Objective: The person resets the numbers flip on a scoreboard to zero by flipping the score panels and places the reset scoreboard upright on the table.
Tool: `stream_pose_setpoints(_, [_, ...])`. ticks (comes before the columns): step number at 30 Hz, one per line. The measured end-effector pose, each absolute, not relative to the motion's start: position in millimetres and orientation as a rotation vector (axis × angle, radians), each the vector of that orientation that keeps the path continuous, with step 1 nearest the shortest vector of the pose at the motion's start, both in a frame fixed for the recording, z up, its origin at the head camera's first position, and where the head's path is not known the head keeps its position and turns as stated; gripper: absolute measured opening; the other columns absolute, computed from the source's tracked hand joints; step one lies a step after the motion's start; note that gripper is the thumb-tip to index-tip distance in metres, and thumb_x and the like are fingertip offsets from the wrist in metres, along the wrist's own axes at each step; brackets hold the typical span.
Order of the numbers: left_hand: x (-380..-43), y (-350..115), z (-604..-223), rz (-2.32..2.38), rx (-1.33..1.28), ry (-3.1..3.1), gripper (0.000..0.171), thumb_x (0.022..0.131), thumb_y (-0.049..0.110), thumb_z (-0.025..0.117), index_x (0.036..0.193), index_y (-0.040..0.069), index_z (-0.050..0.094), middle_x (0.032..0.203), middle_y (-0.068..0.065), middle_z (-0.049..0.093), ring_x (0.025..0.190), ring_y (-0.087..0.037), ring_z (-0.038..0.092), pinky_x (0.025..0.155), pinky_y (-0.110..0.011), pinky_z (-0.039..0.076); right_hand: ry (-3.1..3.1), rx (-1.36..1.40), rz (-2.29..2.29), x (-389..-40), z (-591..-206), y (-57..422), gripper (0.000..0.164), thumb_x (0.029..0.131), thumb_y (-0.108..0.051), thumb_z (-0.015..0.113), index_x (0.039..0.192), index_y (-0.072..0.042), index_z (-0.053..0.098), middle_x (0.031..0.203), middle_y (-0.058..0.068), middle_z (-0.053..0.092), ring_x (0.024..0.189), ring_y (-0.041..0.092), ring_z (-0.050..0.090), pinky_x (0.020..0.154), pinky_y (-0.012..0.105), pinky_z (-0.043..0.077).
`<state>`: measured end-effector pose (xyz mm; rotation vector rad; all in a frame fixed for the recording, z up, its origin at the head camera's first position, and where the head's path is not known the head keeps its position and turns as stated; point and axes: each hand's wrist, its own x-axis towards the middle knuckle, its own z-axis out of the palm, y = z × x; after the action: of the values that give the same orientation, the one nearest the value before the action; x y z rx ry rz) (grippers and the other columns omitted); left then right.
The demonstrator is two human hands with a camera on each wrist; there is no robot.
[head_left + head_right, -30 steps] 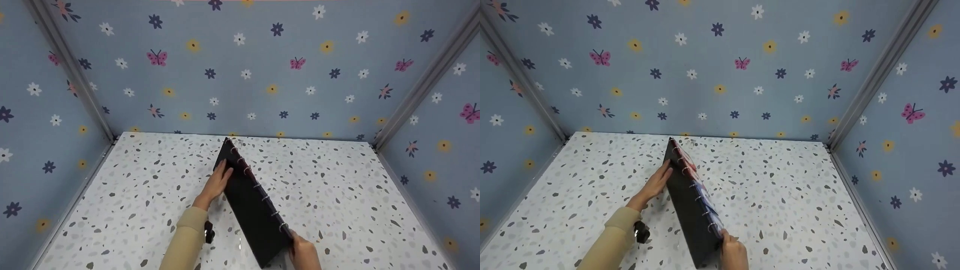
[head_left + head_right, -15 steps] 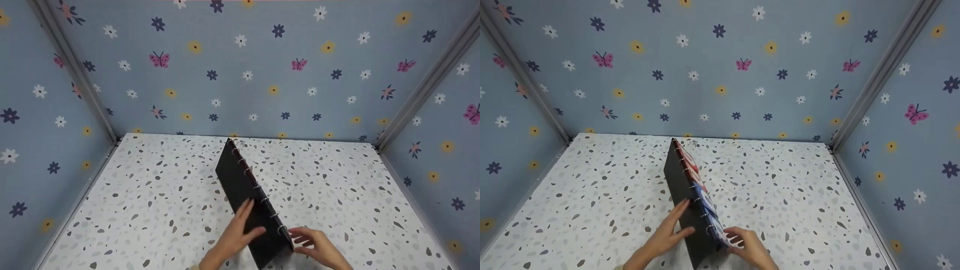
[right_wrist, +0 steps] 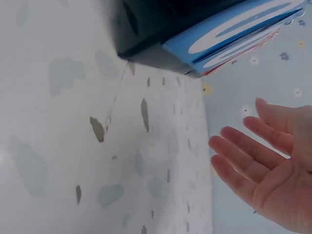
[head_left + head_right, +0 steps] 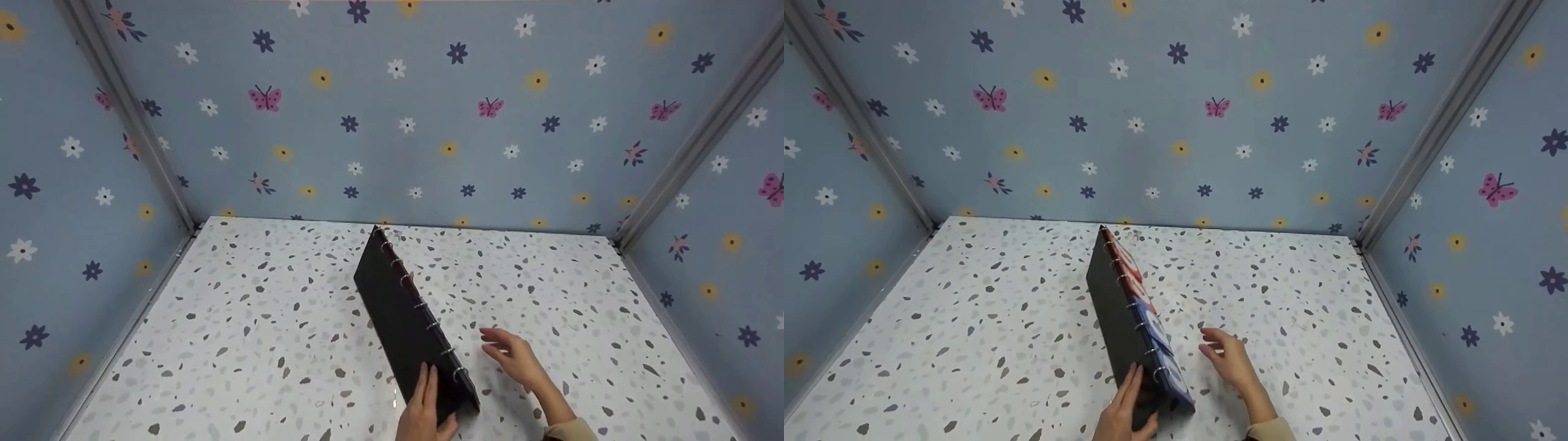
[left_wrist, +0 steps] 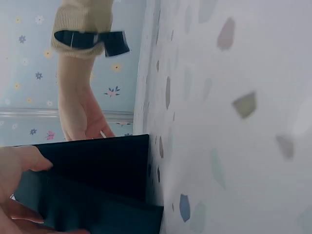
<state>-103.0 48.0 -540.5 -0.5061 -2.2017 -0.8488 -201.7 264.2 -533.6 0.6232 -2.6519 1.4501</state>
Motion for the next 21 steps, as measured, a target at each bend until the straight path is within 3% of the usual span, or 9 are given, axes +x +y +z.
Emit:
stream_pose_setpoints(8, [-104.0, 29.8, -545.7, -0.989, -0.676, -2.092, 0.069, 0.047, 0.007, 0.065, 0.110, -0.017, 0.050, 0.109, -0.033, 0.053, 0.082, -0.035, 0.062, 0.052, -0.016, 0.046, -2.631, 0.541, 1.568, -232.0, -531.6, 267.3, 0.037, 0.089, -0.016, 0.058, 0.116, 0.009, 0.052, 0.105, 0.028, 0.057, 0.091, 0.030, 0.060, 0.072, 0.038, 0.049])
stream_pose_setpoints(12, [-104.5, 9.9, -548.3, -1.112, -0.789, -2.040, 0.064, 0.050, 0.002, 0.066, 0.111, -0.013, 0.055, 0.110, -0.030, 0.055, 0.089, -0.029, 0.061, 0.063, -0.012, 0.045, -2.703, 0.422, 1.742, -244.9, -524.8, 272.0, 0.040, 0.091, -0.010, 0.054, 0.123, 0.012, 0.045, 0.113, 0.031, 0.053, 0.096, 0.033, 0.058, 0.075, 0.043, 0.048])
stream_pose_setpoints(15, [-107.5, -9.7, -549.0, -1.186, -0.917, -1.991, 0.059, 0.054, -0.002, 0.066, 0.111, -0.013, 0.056, 0.109, -0.030, 0.055, 0.091, -0.030, 0.061, 0.074, -0.017, 0.046, -2.712, 0.366, 1.825, -253.5, -517.4, 274.6, 0.042, 0.091, -0.010, 0.054, 0.125, 0.012, 0.042, 0.117, 0.031, 0.050, 0.102, 0.038, 0.054, 0.079, 0.047, 0.046])
stream_pose_setpoints(21, [-113.6, -43.3, -546.1, -1.366, -1.145, -2.009, 0.059, 0.053, -0.014, 0.062, 0.111, -0.017, 0.053, 0.110, -0.034, 0.053, 0.098, -0.036, 0.056, 0.080, -0.018, 0.044, -2.809, 0.248, 1.692, -276.5, -518.1, 283.9, 0.049, 0.089, -0.019, 0.058, 0.128, 0.006, 0.041, 0.123, 0.028, 0.047, 0.107, 0.037, 0.051, 0.084, 0.046, 0.043])
